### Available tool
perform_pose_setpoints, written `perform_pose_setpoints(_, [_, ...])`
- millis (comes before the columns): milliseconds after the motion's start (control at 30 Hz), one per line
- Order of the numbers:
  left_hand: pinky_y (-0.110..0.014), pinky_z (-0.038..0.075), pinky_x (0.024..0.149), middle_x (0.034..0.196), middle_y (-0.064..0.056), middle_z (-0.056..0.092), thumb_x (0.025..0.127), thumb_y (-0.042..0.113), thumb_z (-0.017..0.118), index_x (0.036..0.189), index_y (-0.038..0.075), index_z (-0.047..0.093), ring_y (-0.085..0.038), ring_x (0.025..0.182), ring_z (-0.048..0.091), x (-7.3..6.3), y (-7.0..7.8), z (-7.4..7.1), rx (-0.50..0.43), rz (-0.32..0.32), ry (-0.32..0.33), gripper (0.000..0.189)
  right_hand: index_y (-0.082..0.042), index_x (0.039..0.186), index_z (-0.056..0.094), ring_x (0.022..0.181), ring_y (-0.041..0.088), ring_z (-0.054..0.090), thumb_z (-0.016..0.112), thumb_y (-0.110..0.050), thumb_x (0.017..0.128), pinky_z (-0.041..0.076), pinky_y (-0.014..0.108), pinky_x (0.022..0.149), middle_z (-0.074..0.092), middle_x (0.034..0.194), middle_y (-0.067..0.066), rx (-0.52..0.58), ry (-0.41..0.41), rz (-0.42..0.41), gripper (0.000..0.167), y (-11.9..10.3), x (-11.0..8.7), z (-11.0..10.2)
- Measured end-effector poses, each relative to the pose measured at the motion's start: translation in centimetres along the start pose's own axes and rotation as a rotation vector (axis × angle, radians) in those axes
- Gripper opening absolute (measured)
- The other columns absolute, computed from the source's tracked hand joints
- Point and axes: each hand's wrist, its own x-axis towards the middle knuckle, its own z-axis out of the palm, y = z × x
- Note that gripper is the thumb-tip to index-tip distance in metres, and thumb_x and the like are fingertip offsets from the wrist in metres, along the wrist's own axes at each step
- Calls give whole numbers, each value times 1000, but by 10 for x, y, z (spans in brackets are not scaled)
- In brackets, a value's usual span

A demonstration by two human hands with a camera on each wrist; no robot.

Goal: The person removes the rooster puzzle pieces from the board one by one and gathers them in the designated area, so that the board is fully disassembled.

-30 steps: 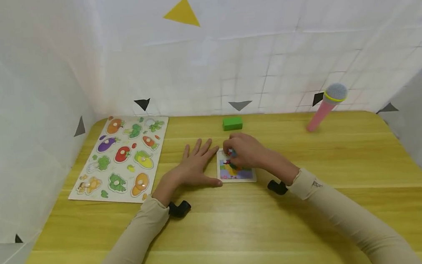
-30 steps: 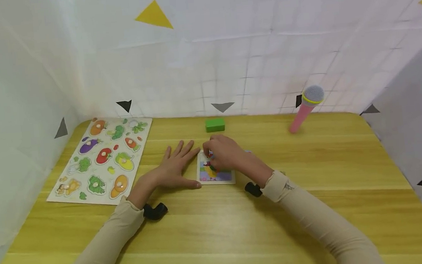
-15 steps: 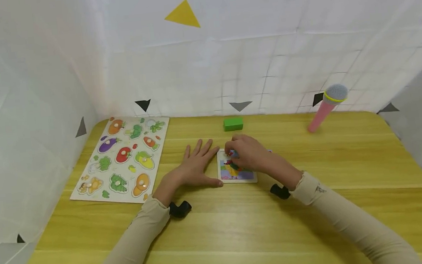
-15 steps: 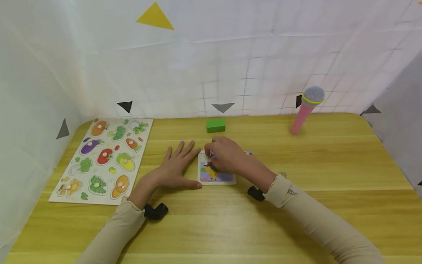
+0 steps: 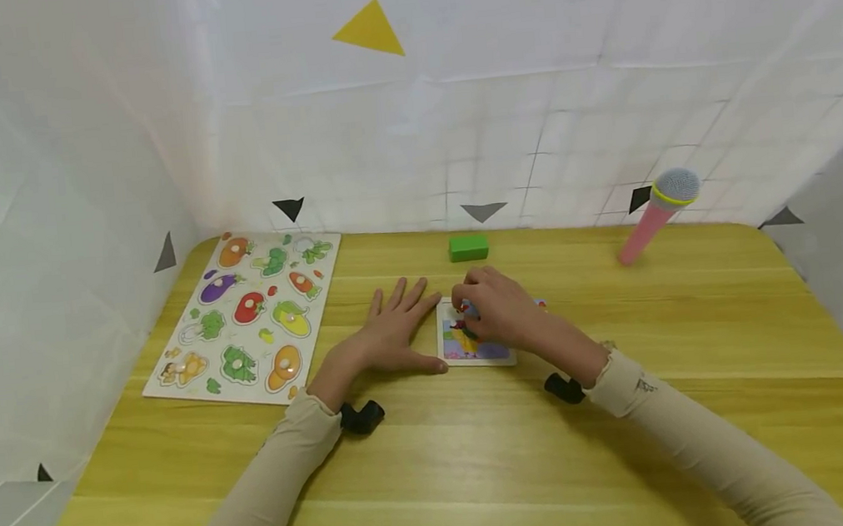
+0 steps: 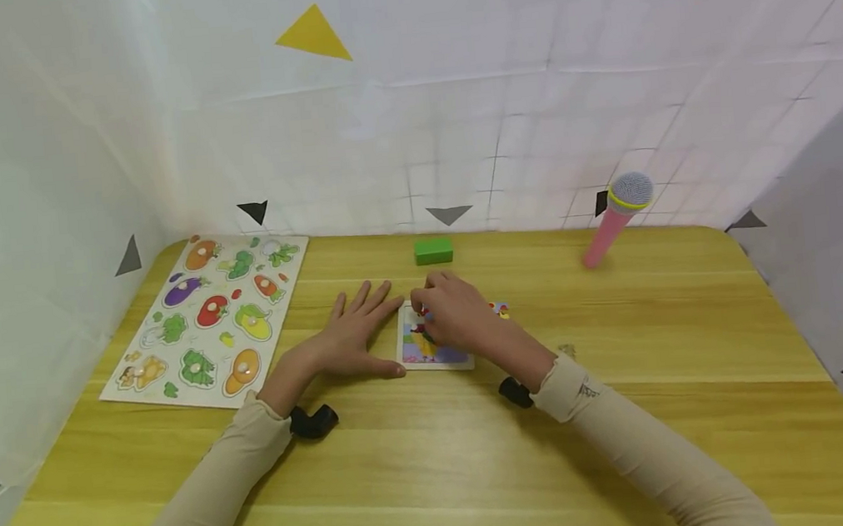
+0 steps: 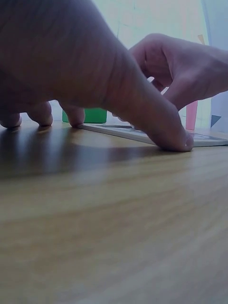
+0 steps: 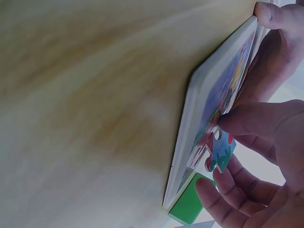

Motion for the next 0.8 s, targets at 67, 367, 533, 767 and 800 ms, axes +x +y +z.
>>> perform_pose_setpoints(67, [-63,-9,114,168,-8,-2,80,73,66,162,20,16,-35,151,-12,0,0,0,4,2,-3,110,-13,96,73,90,24,53,78,-9,84,49,38,74,59,97,6,-10,-1,0,14,-1,-1,0])
perform_pose_setpoints(367, [-62,-9,114,168,-8,-3,80,73,66,163,20,15,-35,151,-12,0,2,-1,4,-5,-15,110,-12,98,73,85,22,50,78,-9,83,47,34,70,58,94,5,-47,7,-18,16,-2,-2,0])
perform_pose_setpoints(533, [-62,-9,114,168,-8,-3,80,73,66,162,20,16,-34,151,-12,0,1,-1,0,-1,-11,110,-13,100,75,89,24,51,78,-9,83,49,35,72,59,97,6,-85,26,-18,17,-3,-3,0])
perform_pose_setpoints(767, [-62,-9,114,168,-8,-3,80,73,66,162,20,16,-34,151,-13,0,-1,0,4,-2,-9,110,-12,101,74,86,23,52,78,-9,83,48,35,69,58,95,5,-77,8,-15,18,-2,-2,0])
perform_pose_setpoints(800, [-62,-10,114,168,-8,-3,80,73,66,162,20,16,-34,151,-13,0,-1,0,3,-3,-11,110,-12,100,74,85,23,52,78,-9,83,48,35,68,58,94,4,-74,5,-16,18,-2,-2,0])
